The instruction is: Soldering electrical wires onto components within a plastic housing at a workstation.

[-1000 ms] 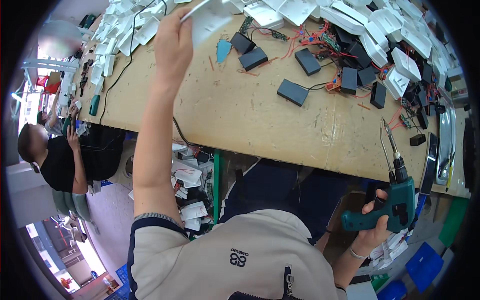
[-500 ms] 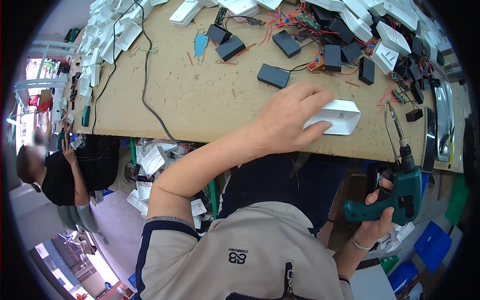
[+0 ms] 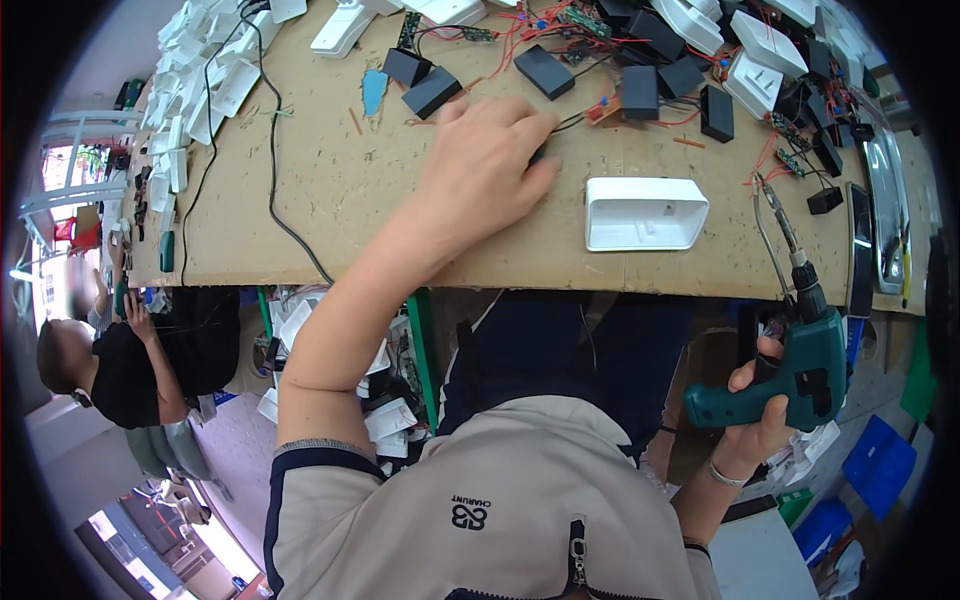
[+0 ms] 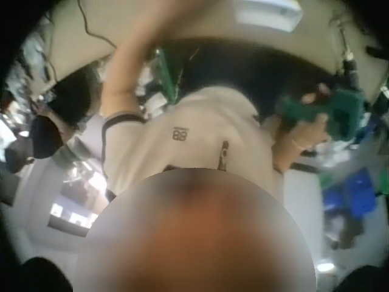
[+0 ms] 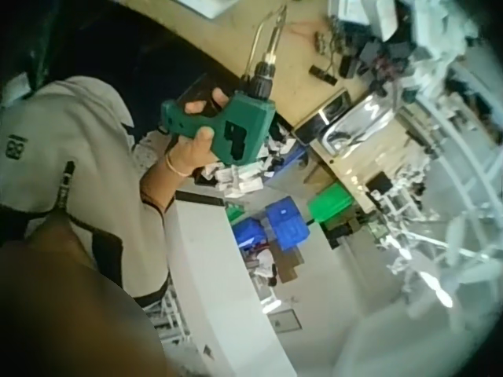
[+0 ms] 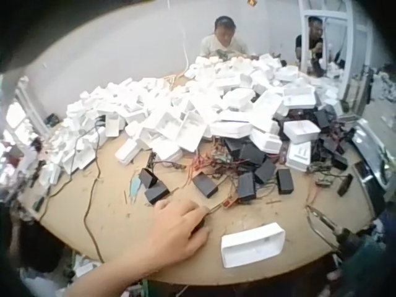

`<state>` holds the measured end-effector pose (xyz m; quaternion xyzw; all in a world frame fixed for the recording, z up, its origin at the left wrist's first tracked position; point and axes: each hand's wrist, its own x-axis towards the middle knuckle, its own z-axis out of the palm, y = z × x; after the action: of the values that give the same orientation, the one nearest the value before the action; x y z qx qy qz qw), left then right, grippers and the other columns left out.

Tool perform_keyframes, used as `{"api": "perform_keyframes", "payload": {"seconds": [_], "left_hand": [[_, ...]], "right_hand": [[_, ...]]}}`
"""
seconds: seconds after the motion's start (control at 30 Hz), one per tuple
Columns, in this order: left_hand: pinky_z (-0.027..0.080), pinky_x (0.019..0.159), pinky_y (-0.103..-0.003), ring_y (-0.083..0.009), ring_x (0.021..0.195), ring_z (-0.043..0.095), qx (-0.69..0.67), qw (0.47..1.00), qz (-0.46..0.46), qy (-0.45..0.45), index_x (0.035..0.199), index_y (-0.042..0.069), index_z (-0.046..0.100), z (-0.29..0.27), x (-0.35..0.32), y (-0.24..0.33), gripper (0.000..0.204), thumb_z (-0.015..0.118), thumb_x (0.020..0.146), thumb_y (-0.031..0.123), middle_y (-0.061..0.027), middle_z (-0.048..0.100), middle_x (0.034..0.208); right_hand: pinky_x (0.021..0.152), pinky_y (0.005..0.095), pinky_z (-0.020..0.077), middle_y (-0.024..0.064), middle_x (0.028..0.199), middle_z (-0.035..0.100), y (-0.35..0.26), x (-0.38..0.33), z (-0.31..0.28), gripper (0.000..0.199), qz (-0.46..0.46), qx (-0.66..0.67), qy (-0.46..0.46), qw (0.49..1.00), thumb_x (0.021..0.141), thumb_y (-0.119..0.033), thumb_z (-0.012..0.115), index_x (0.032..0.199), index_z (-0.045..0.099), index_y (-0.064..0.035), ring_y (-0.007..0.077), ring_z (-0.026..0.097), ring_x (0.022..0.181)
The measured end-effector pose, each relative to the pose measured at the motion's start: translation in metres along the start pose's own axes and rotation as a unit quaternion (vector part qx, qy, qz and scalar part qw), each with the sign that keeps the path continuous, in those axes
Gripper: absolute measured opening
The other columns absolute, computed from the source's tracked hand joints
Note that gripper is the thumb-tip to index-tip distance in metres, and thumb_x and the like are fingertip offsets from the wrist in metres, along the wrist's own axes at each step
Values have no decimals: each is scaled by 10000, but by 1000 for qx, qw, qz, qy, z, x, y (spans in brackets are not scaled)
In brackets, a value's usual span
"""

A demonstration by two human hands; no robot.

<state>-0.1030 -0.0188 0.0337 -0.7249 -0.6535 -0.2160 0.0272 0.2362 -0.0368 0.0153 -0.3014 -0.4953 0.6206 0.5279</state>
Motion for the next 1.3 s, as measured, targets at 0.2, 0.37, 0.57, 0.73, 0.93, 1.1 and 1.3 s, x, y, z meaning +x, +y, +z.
{"api": "perform_keyframes", "payload": {"seconds": [0.2, 0.37, 0.57, 0.73, 0.93, 1.1, 1.3], "left_hand": [[385, 746, -366, -259, 807, 536, 9, 999, -35, -2, 858, 40, 600, -36, -30, -30, 209, 540, 663, 82, -96, 563, 816], [419, 612, -248, -121, 711, 525, -259, 915, -303, 57, 874, 8, 568, -41, -48, -37, 116, 559, 768, 55, -47, 566, 802], [403, 707, -248, -113, 739, 525, -320, 923, -209, 40, 867, 17, 566, -65, -49, -48, 99, 564, 789, 80, -38, 568, 798], [305, 868, -353, -240, 806, 539, 3, 990, -83, -117, 902, 16, 578, -67, -55, -48, 230, 576, 723, 160, -103, 555, 847], [417, 743, -368, -287, 803, 542, -49, 997, -66, -3, 952, 19, 593, -39, -27, -29, 380, 638, 688, 289, -121, 566, 872], [444, 682, -370, -320, 781, 563, 19, 981, -154, -118, 858, 3, 609, -25, -2, -23, 307, 630, 711, 272, -142, 580, 883], [438, 652, -368, -303, 717, 553, -86, 968, -177, -153, 785, -11, 577, -27, -13, -24, 185, 575, 762, 173, -140, 552, 796]], "right_hand": [[618, 255, 517, 238, 1146, 476, 0, 1, -5, 599, 2, -4, -11, 1000, 824, -265, 585, 1254, 296, 36, 184, 575, 754], [650, 257, 500, 230, 1168, 465, 2, 4, -2, 586, 4, 34, -23, 999, 840, -277, 561, 1264, 293, 27, 174, 560, 772], [640, 256, 492, 228, 1170, 463, -3, 2, 3, 609, 2, 22, -33, 999, 831, -299, 570, 1254, 297, 44, 176, 550, 767], [639, 258, 490, 226, 1177, 457, -4, -2, 1, 618, 11, 6, -34, 999, 827, -306, 576, 1248, 298, 50, 176, 550, 771], [610, 249, 509, 242, 1132, 482, -4, 0, 15, 630, 7, 11, -15, 1000, 804, -300, 608, 1240, 309, 44, 188, 575, 738], [622, 246, 503, 241, 1157, 467, -5, 0, 24, 633, 4, 5, -44, 999, 813, -299, 596, 1256, 295, 39, 180, 556, 757], [607, 248, 513, 252, 1146, 469, -4, 1, 20, 643, 11, 13, -42, 999, 806, -287, 607, 1259, 286, 39, 190, 562, 748]]}}
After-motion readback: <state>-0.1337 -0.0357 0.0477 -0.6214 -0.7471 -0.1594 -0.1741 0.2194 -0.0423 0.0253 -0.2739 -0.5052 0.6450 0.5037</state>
